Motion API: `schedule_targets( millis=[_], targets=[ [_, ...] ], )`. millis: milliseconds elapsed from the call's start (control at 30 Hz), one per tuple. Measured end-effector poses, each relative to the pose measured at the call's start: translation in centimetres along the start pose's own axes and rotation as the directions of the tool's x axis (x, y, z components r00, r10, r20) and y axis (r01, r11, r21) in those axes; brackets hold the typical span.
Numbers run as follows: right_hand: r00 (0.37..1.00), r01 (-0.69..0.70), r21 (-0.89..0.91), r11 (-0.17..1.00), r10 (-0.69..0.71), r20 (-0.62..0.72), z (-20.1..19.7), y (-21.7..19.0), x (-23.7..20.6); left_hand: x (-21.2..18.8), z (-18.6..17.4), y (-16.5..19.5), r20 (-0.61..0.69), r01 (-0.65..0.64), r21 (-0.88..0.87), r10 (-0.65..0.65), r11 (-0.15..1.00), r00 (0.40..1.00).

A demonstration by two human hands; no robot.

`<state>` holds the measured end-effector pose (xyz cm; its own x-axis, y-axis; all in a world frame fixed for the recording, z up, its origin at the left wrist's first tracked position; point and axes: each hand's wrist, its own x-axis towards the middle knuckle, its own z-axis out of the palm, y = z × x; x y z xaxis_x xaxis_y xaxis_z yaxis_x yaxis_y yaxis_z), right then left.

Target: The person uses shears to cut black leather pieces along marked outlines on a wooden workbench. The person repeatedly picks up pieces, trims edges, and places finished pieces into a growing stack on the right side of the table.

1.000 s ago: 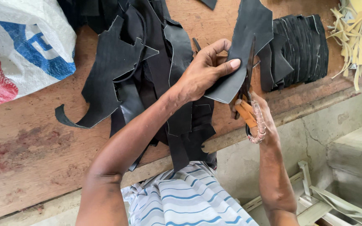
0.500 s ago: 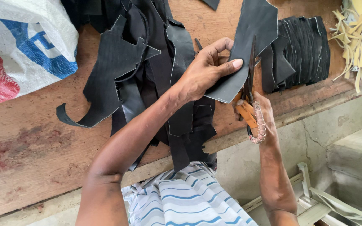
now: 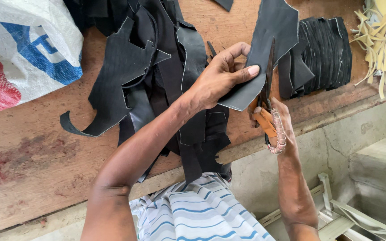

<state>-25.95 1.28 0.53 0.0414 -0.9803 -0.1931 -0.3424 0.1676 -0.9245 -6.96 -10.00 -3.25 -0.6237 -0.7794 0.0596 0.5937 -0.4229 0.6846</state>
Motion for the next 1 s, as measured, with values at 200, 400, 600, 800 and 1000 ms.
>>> schedule_targets(
  millis=[200,400,600,800,1000],
  targets=[
    [0.993,-0.103,0.033,0.994,0.105,-0.047,-0.1,0.8,0.4,-0.2,-0.3,0.0,-0.018,-0.083,0.259,0.09,0.962,0.996],
    [0.991,-0.127,0.102,0.987,0.131,-0.033,0.0,0.8,0.4,-0.5,-1.0,0.9,-0.052,-0.101,0.334,0.125,0.937,0.991],
    [0.996,0.081,0.133,0.988,-0.085,0.022,0.5,0.0,-0.3,-0.5,-0.3,1.0,0.006,0.07,-0.107,-0.07,0.992,0.998],
    [0.993,0.093,0.182,0.979,-0.105,0.056,0.4,0.3,-0.3,-0.3,-0.1,-0.4,0.004,0.152,-0.289,-0.157,0.945,0.988],
    [0.992,0.114,0.192,0.975,-0.122,0.032,0.5,0.7,-0.2,-0.1,-0.2,-1.5,-0.032,0.092,-0.218,-0.102,0.972,0.994]
  ],
)
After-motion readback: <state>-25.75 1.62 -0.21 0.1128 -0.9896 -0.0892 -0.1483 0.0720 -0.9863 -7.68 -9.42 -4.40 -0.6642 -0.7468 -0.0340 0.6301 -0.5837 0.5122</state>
